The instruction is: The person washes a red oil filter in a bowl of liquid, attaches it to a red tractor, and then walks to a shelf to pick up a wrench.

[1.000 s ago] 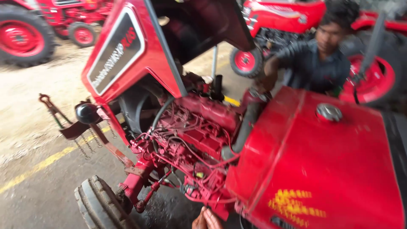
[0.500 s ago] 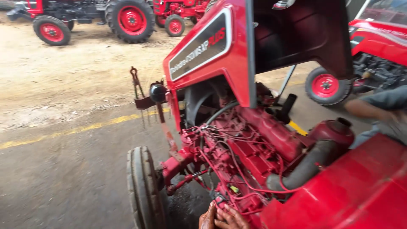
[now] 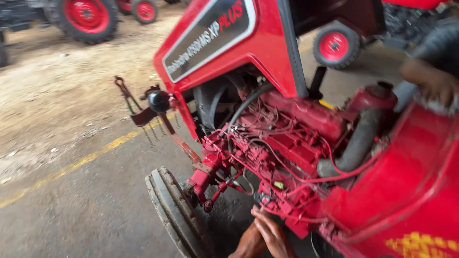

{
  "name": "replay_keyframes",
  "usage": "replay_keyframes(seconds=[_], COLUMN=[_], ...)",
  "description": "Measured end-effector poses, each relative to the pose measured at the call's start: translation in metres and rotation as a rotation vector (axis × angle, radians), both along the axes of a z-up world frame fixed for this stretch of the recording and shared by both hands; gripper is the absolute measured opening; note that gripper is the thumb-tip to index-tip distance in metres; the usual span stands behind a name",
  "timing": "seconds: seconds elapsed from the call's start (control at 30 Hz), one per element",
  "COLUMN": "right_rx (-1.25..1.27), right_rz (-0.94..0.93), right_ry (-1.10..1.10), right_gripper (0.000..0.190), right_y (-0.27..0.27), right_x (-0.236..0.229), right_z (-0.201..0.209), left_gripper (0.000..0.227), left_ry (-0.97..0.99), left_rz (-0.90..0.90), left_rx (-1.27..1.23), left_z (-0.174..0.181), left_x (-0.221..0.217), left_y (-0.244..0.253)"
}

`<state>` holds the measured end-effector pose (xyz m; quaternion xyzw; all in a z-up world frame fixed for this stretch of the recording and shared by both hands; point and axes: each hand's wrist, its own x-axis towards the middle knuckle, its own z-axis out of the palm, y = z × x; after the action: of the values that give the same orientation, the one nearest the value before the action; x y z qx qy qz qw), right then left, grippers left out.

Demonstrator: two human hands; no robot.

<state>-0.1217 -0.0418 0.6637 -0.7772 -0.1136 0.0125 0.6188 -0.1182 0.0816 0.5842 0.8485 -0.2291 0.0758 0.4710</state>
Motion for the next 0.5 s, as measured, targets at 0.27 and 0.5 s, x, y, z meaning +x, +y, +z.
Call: replay_keyframes(seconds=[0.27,0.5], right_rx=[0.087,0.961], right_rz=[-0.378,-0.086], right_ry=[0.158,0.464], right_gripper=[0.041,0.051], right_y=[-0.063,-0.053], right_x=[0.037,0.022], right_z=[-0.034,-0.027], left_gripper=[0.042,0.049], left_ry=[0.409,-0.256], left_rz=[-0.431,-0.212], left_rx=[-0.176,-0.315], left_z=[0.145,0.095], left_x=[-0.032,0.000], left_y=[0.049,0.009])
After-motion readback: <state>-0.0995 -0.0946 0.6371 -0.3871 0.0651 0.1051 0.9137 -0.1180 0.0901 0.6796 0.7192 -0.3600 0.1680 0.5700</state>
